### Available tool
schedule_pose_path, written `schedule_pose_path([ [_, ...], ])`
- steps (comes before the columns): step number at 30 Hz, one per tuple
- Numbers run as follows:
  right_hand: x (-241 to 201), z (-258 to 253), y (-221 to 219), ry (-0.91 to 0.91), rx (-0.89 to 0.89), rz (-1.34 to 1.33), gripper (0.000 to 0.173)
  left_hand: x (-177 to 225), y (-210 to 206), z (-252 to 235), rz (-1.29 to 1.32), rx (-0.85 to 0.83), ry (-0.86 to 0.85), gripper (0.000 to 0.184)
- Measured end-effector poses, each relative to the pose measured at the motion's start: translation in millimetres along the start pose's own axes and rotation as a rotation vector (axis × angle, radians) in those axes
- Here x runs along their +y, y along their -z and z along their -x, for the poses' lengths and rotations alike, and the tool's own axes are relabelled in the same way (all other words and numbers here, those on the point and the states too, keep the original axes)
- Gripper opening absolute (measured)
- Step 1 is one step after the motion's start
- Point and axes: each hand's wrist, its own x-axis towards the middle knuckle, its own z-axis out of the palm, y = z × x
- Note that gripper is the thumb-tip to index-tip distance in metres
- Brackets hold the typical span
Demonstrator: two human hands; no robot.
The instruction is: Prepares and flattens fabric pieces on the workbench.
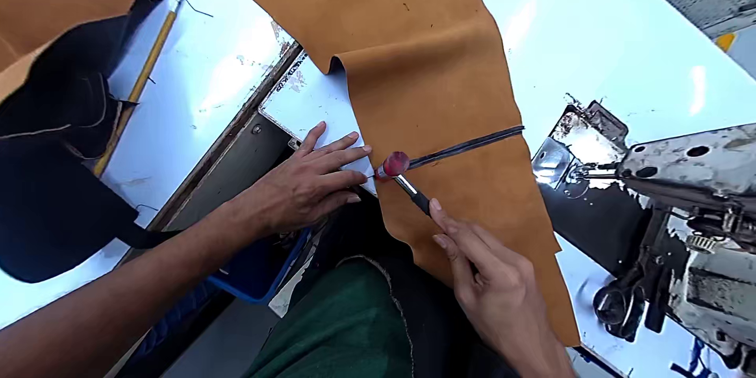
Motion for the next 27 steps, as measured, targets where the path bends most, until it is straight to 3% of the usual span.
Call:
schedule_pose_path([
  [6,1,2,-1,-0.004,-0.001,-0.021,0.038,8,-3,-3,0.005,0.057,0.048,0.04],
  [12,24,12,7,-0.155,0.17,-0.038,0.034,28,-18,-23,-0.204,0.085,0.135,0.075],
  [24,68,-1,26,-0.303,0.313,0.056,0.037,24,-22,-28,-0.252,0.111,0.144,0.075],
  [27,78,-3,32,-0.384,0.275,0.082,0.038,26,-22,-25,-0.253,0.113,0.146,0.074],
])
